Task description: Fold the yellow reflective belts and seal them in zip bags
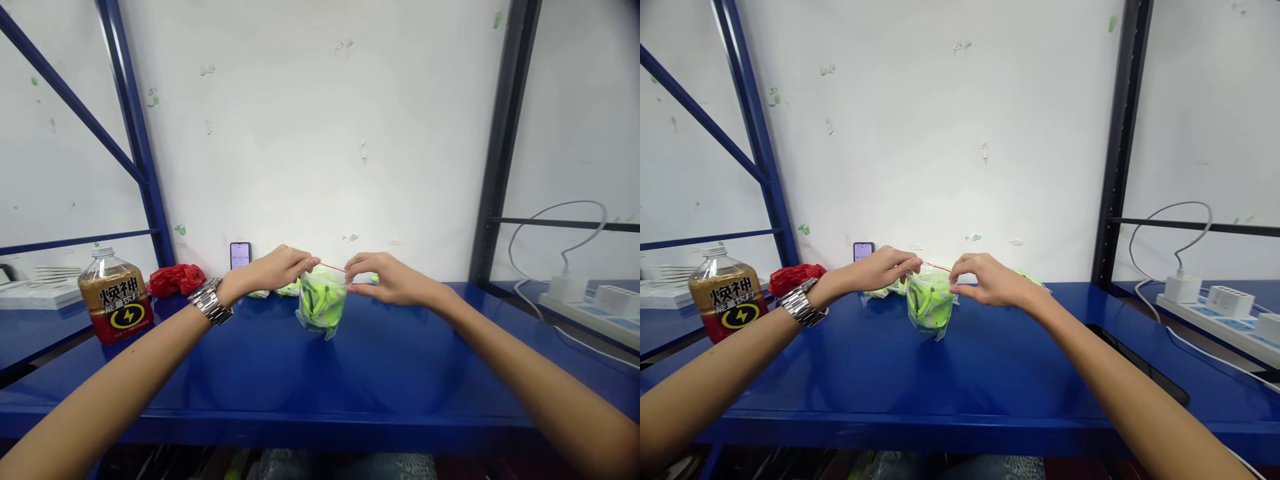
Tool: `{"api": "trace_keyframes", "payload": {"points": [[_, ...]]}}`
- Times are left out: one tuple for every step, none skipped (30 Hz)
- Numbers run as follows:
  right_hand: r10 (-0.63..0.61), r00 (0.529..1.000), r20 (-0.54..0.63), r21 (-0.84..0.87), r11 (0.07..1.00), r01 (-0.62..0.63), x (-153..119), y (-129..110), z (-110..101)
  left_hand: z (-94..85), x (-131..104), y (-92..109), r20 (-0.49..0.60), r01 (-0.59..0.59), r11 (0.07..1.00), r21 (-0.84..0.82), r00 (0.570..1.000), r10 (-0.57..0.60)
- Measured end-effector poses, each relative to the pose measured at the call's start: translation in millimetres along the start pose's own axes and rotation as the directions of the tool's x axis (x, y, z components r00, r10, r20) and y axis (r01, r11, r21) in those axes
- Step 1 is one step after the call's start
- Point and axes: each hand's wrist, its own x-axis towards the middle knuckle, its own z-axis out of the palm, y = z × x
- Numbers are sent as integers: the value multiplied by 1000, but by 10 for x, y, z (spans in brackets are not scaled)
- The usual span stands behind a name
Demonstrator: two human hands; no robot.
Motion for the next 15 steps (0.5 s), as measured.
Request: {"api": "trace_keyframes", "payload": {"points": [[12, 1000, -22, -12, 1000, -13, -7, 38, -9, -2, -8, -34, 2, 14, 1000, -28, 1000, -14], [33, 998, -49, -19, 999, -34, -15, 77, -19, -5, -15, -68, 4, 25, 998, -54, 1000, -25], [55, 996, -73, -18, 998, -57, -24, 113, -28, -8, -22, -98, 2, 32, 996, -80, 1000, -31], [78, 993, -90, -9, 997, -79, -30, 141, -37, -12, -28, -123, -1, 33, 994, -106, 999, -33], [99, 990, -98, 5, 995, -99, -33, 159, -45, -17, -32, -140, -3, 31, 990, -134, 999, -32], [116, 989, -93, 20, 993, -114, -29, 169, -52, -24, -33, -150, 1, 29, 986, -162, 1000, -29], [127, 989, -79, 35, 992, -125, -21, 171, -60, -32, -32, -155, 9, 27, 982, -189, 1000, -25], [134, 989, -61, 48, 990, -131, -6, 169, -68, -42, -28, -159, 21, 25, 977, -213, 1000, -21], [136, 990, -43, 59, 989, -134, 11, 166, -76, -51, -22, -164, 36, 24, 972, -233, 999, -16], [134, 991, -27, 64, 989, -132, 31, 165, -85, -60, -15, -174, 52, 24, 969, -244, 999, -12], [129, 992, -13, 61, 990, -128, 50, 168, -96, -66, -7, -189, 62, 26, 969, -246, 998, -11], [122, 993, -3, 52, 991, -121, 67, 176, -106, -67, 0, -211, 62, 30, 969, -244, 998, -15], [116, 993, -1, 36, 993, -116, 79, 189, -118, -64, 7, -236, 50, 38, 970, -240, 998, -27], [111, 994, -5, 16, 994, -111, 87, 204, -130, -57, 12, -261, 25, 52, 971, -235, 999, -47], [107, 994, -17, -5, 994, -108, 90, 220, -143, -46, 16, -283, -13, 64, 970, -234, 998, -69]]}}
